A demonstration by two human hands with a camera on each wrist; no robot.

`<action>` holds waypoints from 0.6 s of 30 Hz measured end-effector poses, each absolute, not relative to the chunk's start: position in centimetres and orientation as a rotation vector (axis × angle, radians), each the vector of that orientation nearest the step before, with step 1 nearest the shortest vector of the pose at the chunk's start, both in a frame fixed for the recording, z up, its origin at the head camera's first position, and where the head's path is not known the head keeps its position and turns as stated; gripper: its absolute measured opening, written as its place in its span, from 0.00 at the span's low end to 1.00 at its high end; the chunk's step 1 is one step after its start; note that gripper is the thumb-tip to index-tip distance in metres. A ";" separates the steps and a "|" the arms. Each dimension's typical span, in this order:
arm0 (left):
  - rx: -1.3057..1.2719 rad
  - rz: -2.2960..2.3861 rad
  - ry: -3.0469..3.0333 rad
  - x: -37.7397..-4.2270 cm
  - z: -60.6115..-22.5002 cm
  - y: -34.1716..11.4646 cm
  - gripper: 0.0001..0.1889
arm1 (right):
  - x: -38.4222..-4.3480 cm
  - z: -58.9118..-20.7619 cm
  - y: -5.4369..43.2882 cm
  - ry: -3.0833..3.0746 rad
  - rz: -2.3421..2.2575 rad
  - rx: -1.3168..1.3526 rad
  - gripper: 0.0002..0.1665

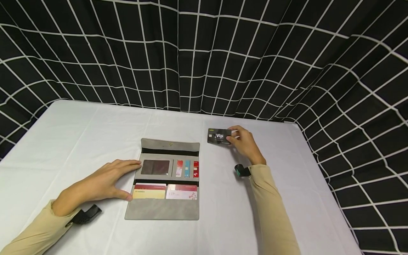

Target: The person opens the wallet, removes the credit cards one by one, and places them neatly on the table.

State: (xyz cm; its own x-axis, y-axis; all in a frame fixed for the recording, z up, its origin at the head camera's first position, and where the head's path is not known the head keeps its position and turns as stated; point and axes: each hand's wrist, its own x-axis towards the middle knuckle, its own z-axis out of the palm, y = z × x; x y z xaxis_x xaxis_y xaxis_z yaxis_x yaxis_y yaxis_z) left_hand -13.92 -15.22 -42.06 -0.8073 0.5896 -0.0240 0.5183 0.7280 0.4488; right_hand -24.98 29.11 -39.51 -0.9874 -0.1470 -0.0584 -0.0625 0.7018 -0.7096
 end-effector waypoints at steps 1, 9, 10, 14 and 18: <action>0.893 0.644 2.766 -13.9 -42.1 -15.2 0.52 | -25.1 -39.5 29.1 2.801 -1.146 -0.169 0.25; 0.901 0.648 2.764 -13.9 -42.1 -15.2 0.52 | -26.2 -40.2 29.4 2.876 -1.022 -0.140 0.26; 0.901 0.648 2.763 -13.9 -42.1 -15.2 0.52 | -26.3 -40.3 29.4 2.877 -1.015 -0.137 0.27; 0.896 0.649 2.762 -14.0 -42.1 -15.2 0.53 | -26.7 -40.6 29.4 2.874 -0.994 -0.116 0.28; 0.893 0.652 2.761 -13.9 -42.0 -15.3 0.53 | -26.9 -40.9 29.4 2.878 -0.969 -0.084 0.29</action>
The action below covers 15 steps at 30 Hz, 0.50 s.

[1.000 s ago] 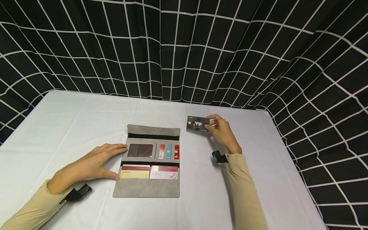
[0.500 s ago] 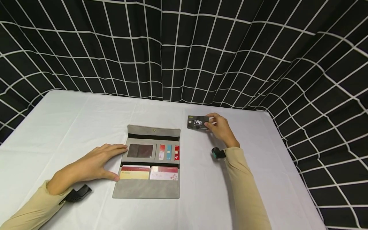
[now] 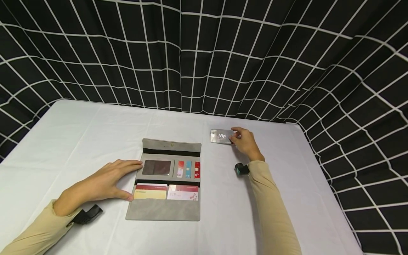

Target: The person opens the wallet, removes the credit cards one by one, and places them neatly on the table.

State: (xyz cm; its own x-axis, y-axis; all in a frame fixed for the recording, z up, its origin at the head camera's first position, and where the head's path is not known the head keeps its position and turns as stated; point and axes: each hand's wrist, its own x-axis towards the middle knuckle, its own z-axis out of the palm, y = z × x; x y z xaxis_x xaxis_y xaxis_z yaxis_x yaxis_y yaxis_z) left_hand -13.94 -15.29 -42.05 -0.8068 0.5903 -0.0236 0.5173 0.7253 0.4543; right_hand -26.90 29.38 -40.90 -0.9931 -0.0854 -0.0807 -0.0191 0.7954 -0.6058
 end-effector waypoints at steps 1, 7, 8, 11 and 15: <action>0.893 0.654 2.761 -13.9 -42.0 -15.3 0.52 | -26.9 -40.9 29.4 2.880 -0.963 -0.079 0.29; 0.897 0.650 2.766 -13.9 -41.9 -15.2 0.52 | -27.1 -41.1 29.5 2.880 -0.953 -0.079 0.29; 0.897 0.650 2.766 -13.9 -41.9 -15.2 0.52 | -27.1 -41.1 29.5 2.882 -0.949 -0.077 0.29; 0.898 0.650 2.765 -13.9 -41.8 -15.2 0.52 | -27.2 -41.1 29.6 2.888 -0.937 -0.073 0.29; 0.889 0.651 2.759 -13.9 -41.7 -15.2 0.52 | -27.2 -41.2 29.6 2.904 -0.913 -0.072 0.29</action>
